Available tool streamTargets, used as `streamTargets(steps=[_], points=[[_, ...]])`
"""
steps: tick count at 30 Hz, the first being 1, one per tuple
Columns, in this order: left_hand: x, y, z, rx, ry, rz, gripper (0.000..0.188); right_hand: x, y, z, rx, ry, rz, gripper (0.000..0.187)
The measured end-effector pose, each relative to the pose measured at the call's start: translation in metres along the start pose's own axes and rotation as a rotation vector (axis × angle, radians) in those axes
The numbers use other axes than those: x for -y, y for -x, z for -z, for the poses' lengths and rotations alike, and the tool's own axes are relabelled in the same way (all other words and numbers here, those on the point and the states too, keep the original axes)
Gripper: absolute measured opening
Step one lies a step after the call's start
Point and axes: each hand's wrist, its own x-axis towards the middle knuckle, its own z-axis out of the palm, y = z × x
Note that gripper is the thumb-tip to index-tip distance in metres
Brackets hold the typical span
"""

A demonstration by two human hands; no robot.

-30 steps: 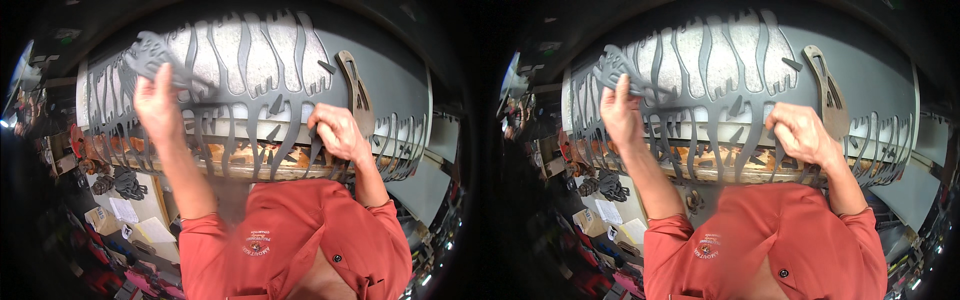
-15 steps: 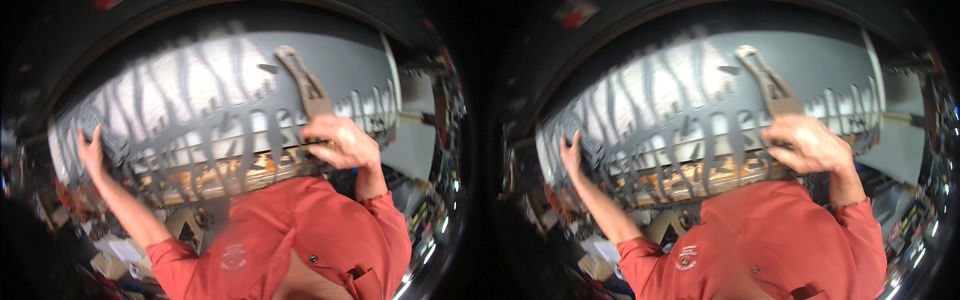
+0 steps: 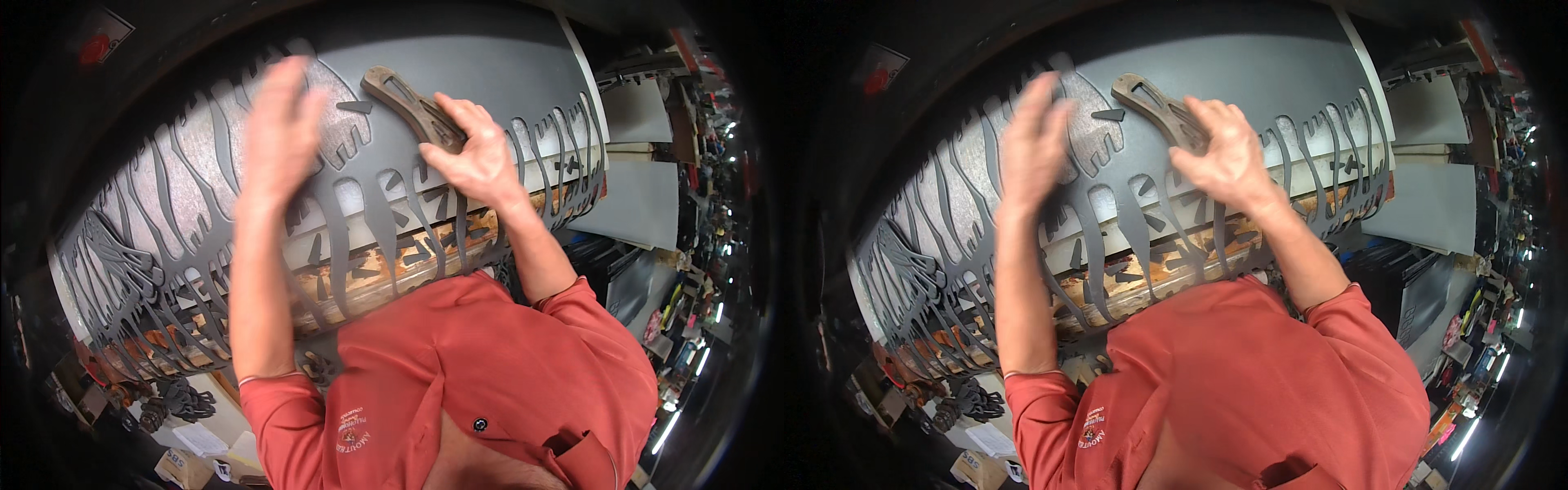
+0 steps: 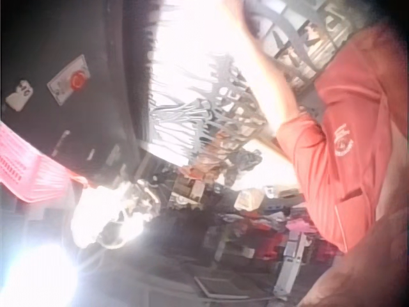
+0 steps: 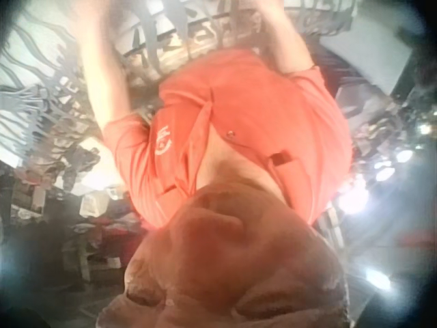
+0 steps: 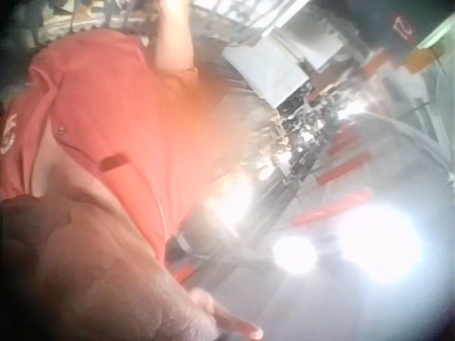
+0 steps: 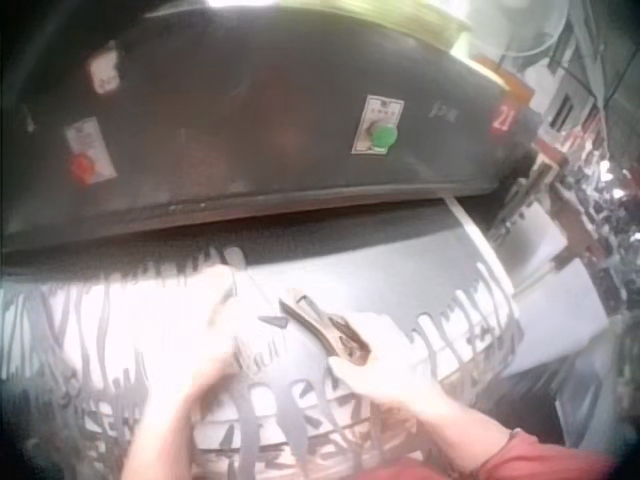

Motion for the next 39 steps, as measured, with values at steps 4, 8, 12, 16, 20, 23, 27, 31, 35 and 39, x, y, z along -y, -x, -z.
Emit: streamTargets(steps=[4, 8, 12, 16, 20, 23, 27, 31, 35, 39], points=[[-0.052, 0.030, -0.043, 0.185, -0.255, -0.297, 0.051, 0.003, -0.017, 0.042, -0.006, -0.018, 0.159, 0.070], [-0.071, 0.082, -0.016, 0.401, 0.048, -0.332, 0.020, 0.010, -0.043, 0.073, 0.122, 0.167, 0.489, 0.063], [-0.070, 0.094, 0.005, 0.152, 0.268, -0.168, 0.014, 0.005, -0.085, 0.065, 0.310, 0.302, 0.897, 0.055], [-0.065, 0.076, -0.006, -0.027, 0.166, -0.024, 0.057, -0.011, -0.119, 0.025, 0.285, 0.314, 1.088, 0.047], [-0.065, 0.061, -0.052, 0.032, -0.002, -0.070, 0.086, -0.026, -0.113, -0.025, -0.199, 0.013, 0.682, 0.052], [-0.062, 0.060, -0.075, -0.065, -0.056, -0.110, 0.089, -0.035, -0.101, -0.039, -0.223, -0.089, 0.232, 0.039], [-0.058, 0.062, -0.087, -0.101, -0.081, -0.152, 0.081, -0.043, -0.100, -0.038, -0.153, -0.028, 0.358, 0.031], [-0.057, 0.066, -0.085, -0.078, -0.103, -0.169, 0.074, -0.045, -0.104, -0.036, -0.121, 0.010, 0.442, 0.030], [-0.056, 0.067, -0.086, -0.077, -0.067, -0.139, 0.068, -0.044, -0.106, -0.034, -0.063, 0.023, 0.438, 0.032], [-0.057, 0.065, -0.084, -0.124, -0.051, -0.165, 0.068, -0.037, -0.100, -0.029, -0.014, -0.034, 0.412, 0.043]])
